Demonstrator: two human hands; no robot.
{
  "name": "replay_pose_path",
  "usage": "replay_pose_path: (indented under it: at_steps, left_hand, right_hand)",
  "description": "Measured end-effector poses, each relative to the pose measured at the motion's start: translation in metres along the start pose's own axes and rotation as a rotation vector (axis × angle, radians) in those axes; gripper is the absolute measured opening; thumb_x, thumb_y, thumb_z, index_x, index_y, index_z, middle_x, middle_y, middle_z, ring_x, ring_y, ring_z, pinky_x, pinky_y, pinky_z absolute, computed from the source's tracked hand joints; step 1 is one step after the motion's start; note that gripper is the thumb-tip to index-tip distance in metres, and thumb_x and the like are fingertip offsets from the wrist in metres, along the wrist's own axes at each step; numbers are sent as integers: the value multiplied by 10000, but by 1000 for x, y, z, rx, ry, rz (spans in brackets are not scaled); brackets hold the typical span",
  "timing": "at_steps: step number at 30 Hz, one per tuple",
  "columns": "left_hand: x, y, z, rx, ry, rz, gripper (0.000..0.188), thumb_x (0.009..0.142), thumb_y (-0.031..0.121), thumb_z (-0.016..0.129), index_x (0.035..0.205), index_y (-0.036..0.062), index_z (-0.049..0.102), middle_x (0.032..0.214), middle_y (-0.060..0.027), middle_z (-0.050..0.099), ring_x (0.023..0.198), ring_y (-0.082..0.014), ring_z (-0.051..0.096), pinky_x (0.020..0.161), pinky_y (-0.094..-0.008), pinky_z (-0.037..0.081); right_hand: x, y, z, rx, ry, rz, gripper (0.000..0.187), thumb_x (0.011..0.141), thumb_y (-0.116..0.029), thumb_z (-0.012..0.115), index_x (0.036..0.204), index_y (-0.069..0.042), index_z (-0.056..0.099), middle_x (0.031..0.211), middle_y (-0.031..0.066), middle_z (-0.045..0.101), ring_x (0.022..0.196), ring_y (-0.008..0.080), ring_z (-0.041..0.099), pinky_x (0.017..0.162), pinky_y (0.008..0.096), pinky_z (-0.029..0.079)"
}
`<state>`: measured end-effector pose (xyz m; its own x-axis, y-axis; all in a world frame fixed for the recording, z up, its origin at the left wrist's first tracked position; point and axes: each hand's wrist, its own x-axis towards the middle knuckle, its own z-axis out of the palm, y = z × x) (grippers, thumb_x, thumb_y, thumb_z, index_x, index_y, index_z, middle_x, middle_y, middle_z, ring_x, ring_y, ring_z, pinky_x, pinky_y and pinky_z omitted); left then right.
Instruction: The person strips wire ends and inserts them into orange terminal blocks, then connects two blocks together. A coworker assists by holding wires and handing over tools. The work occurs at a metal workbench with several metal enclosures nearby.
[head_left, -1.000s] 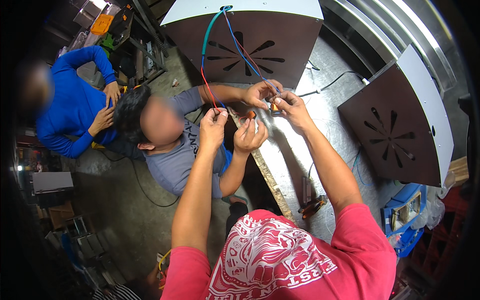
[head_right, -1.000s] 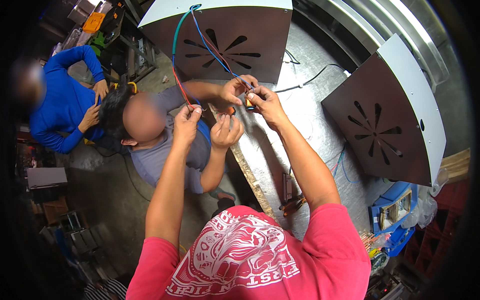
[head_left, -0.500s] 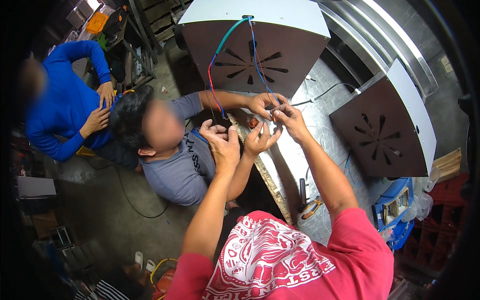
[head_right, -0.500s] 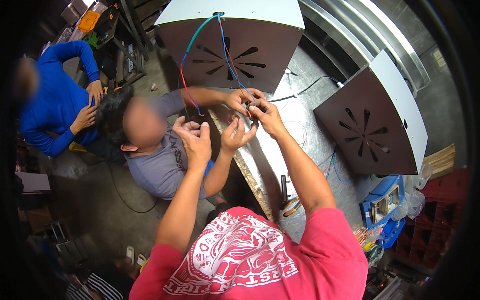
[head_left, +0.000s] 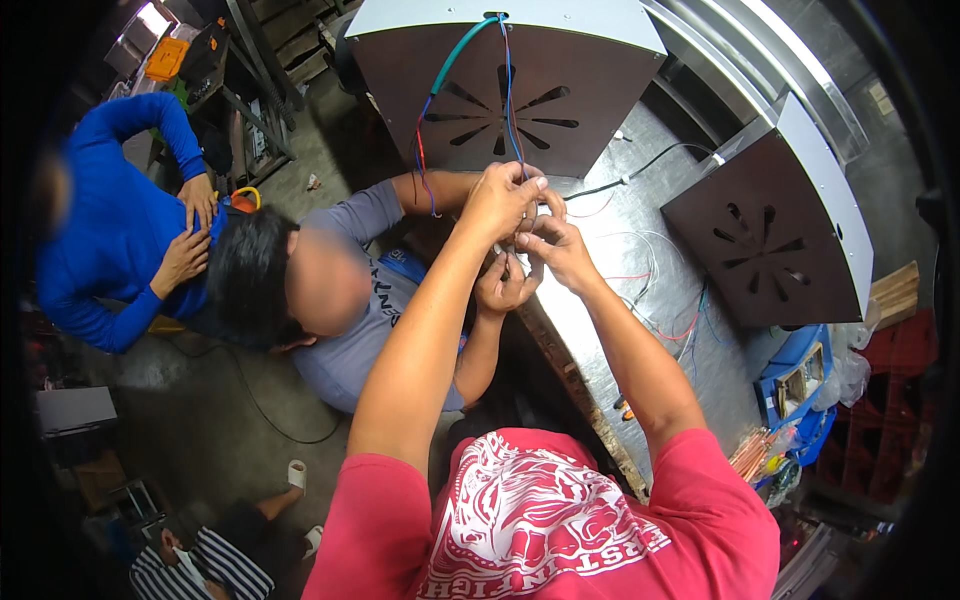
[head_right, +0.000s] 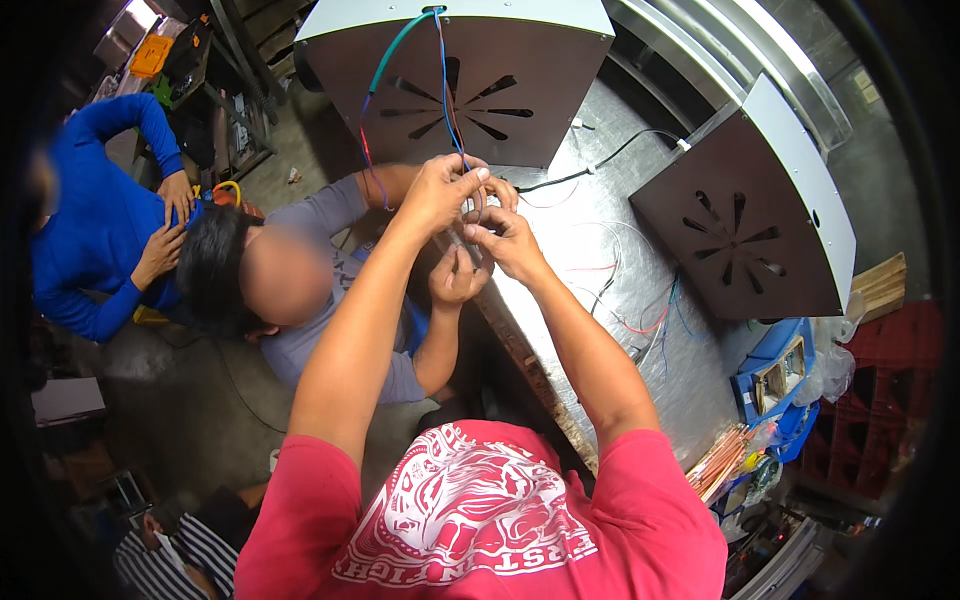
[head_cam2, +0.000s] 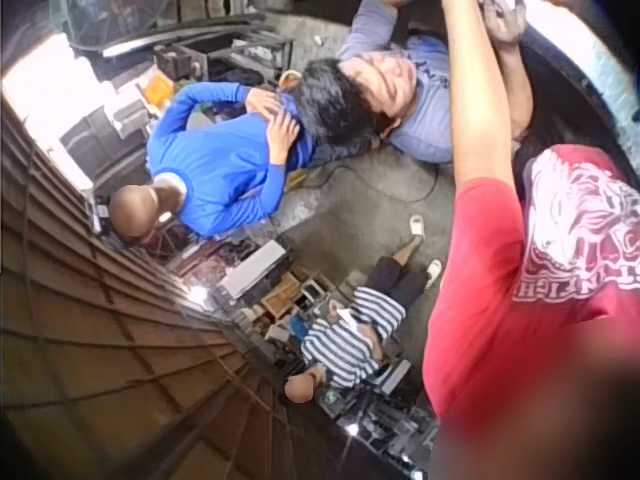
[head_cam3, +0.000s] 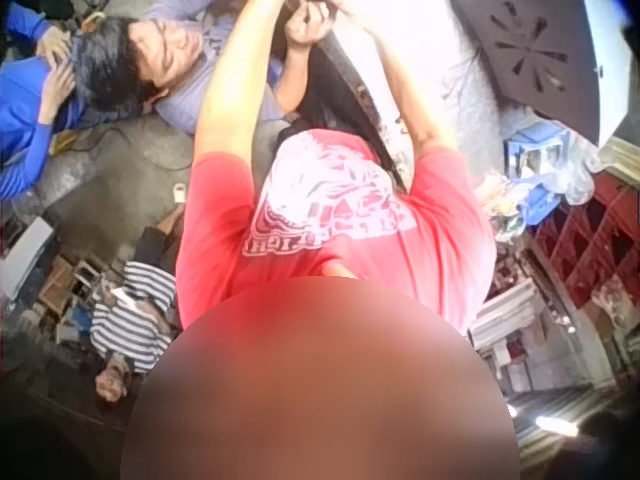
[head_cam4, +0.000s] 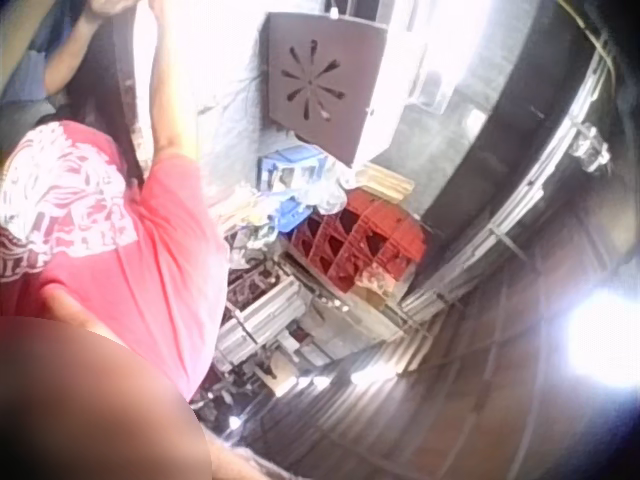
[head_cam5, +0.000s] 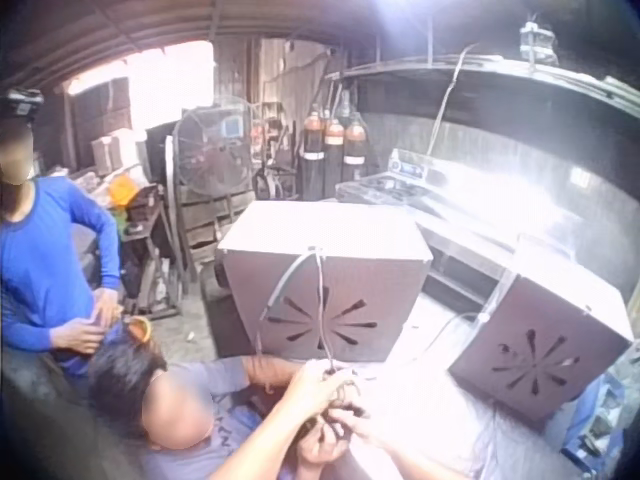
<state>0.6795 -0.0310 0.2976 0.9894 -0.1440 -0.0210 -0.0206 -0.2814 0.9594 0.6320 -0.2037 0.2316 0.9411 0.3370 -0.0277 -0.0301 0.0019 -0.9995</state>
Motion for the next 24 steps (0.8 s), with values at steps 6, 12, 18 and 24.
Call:
replay_pose_path:
  at_steps: [6,12,18,24]
  left_hand:
    - [-15,20,-13,-194,32,-122,305,1003,258,670,961,-42,702,700,-53,673,585,-114,655,519,-287,492]
    - [-52,35,-28,-94,178,-41,308,1048,293,621,1040,-3,708,709,5,594,629,-66,564,528,-220,423]
    - [-85,50,-26,-356,232,-262,330,1104,339,510,1151,26,602,702,58,456,582,-18,406,537,-189,354]
    - [-101,60,-25,-407,353,-170,281,1097,307,533,1135,30,559,740,35,478,614,-28,406,529,-193,344]
  right_hand:
    - [-3,8,-2,62,-86,-10,253,950,-82,701,1178,28,701,1092,94,729,1011,167,689,908,306,548]
    - [-6,10,-9,-26,-98,-47,299,954,-65,671,1244,7,678,1145,112,715,1068,187,675,952,321,526]
    - [-10,11,4,2,-20,-121,341,946,-21,657,1287,-23,660,1116,94,723,1010,152,694,927,297,541]
    - [-8,16,3,-26,-3,-124,519,928,-35,700,1422,-59,544,1110,113,707,993,158,686,904,309,550]
